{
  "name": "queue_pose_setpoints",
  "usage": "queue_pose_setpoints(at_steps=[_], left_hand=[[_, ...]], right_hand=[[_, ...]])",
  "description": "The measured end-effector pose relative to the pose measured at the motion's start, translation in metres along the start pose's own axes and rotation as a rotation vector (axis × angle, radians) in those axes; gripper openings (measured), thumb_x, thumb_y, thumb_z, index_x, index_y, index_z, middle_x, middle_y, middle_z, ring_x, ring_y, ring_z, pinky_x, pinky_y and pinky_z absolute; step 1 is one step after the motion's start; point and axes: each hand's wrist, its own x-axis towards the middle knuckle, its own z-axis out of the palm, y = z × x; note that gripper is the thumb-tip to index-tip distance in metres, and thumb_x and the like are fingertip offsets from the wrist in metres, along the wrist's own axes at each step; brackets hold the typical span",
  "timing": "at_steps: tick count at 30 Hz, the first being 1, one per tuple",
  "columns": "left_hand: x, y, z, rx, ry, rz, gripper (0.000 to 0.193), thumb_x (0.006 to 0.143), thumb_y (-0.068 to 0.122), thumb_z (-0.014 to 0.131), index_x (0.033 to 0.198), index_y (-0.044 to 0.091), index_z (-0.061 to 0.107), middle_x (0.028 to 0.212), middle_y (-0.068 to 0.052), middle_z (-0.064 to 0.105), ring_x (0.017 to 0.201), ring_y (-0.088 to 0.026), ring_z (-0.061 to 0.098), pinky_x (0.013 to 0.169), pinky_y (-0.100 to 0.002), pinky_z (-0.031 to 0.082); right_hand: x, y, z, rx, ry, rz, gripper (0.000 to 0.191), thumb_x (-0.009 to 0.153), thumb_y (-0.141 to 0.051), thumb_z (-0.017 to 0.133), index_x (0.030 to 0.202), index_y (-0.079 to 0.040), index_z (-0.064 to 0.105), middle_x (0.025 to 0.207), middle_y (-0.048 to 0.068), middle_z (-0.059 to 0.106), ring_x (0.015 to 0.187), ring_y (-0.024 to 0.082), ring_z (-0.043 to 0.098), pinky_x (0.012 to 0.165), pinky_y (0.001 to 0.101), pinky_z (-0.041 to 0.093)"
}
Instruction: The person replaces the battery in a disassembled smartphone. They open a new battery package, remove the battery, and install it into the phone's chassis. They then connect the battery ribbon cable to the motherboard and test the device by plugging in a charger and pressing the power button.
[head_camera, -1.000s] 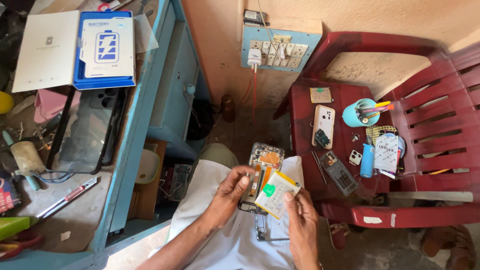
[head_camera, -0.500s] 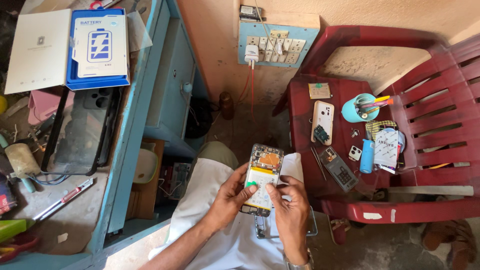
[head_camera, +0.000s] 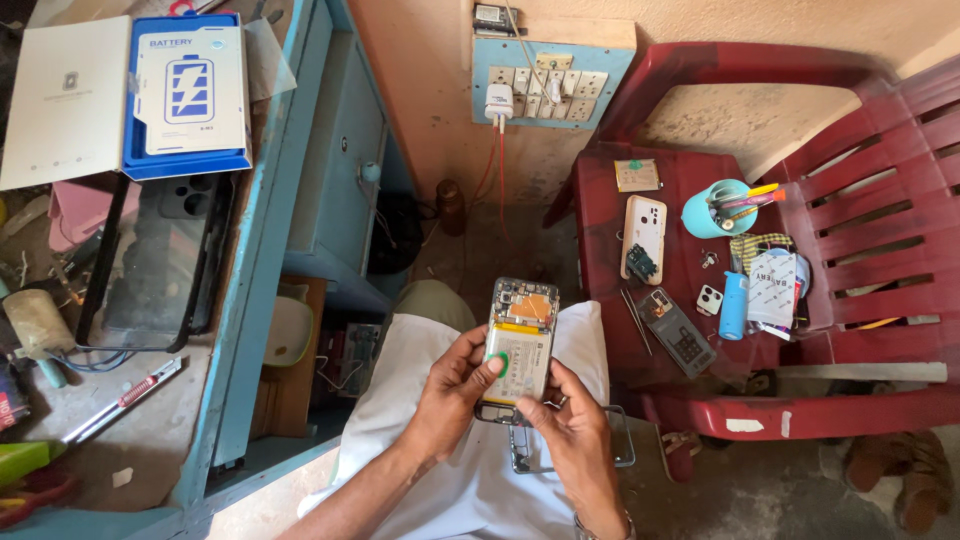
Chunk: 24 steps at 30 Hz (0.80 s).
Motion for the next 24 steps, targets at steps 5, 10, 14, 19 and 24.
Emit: queue_pose_setpoints(at_steps=[5,10,14,19,24], left_hand=[[-0.003,0.002,0.000,-0.033,-0.024,-0.003,0.038,0.101,0.008,0.059,0.137,-0.004,0.054,0.119,-0.014,0.072,0.111,-0.018,0.068,0.098,-0.033,0.054],[-0.005,0.004,-0.001,-0.032,-0.029,0.007,0.035,0.099,0.003,0.061,0.132,-0.004,0.057,0.118,-0.013,0.074,0.109,-0.017,0.068,0.098,-0.033,0.054],[-0.006,0.007,-0.002,-0.020,-0.015,-0.022,0.035,0.096,0.002,0.063,0.131,-0.004,0.059,0.116,-0.012,0.075,0.106,-0.017,0.070,0.097,-0.033,0.055],[-0.004,0.015,-0.006,-0.020,-0.070,-0.070,0.031,0.098,0.008,0.064,0.128,-0.003,0.062,0.113,-0.010,0.075,0.104,-0.015,0.070,0.096,-0.033,0.055],[-0.001,0.022,-0.009,0.055,-0.021,-0.122,0.028,0.098,0.011,0.066,0.121,-0.003,0.069,0.107,-0.010,0.077,0.096,-0.014,0.071,0.089,-0.031,0.057]], right_hand=[[-0.002,0.005,-0.001,0.001,0.038,-0.003,0.058,0.084,-0.006,0.075,0.140,0.001,0.059,0.108,0.009,0.071,0.091,0.012,0.066,0.080,0.0270,0.056],[-0.004,0.012,-0.002,0.085,0.045,0.023,0.058,0.087,-0.008,0.074,0.143,0.001,0.059,0.104,0.007,0.068,0.085,0.010,0.063,0.077,0.0246,0.053],[-0.008,0.012,0.000,0.017,0.053,0.026,0.059,0.089,-0.010,0.073,0.146,-0.001,0.059,0.098,0.006,0.066,0.082,0.009,0.059,0.075,0.0238,0.050],[-0.009,0.006,0.004,0.030,0.039,-0.009,0.056,0.089,-0.011,0.072,0.143,0.001,0.059,0.104,0.007,0.071,0.085,0.009,0.060,0.078,0.0240,0.051],[-0.006,0.001,0.007,0.036,0.085,0.088,0.055,0.087,-0.014,0.072,0.139,0.000,0.059,0.111,0.008,0.074,0.096,0.010,0.066,0.086,0.0254,0.052]])
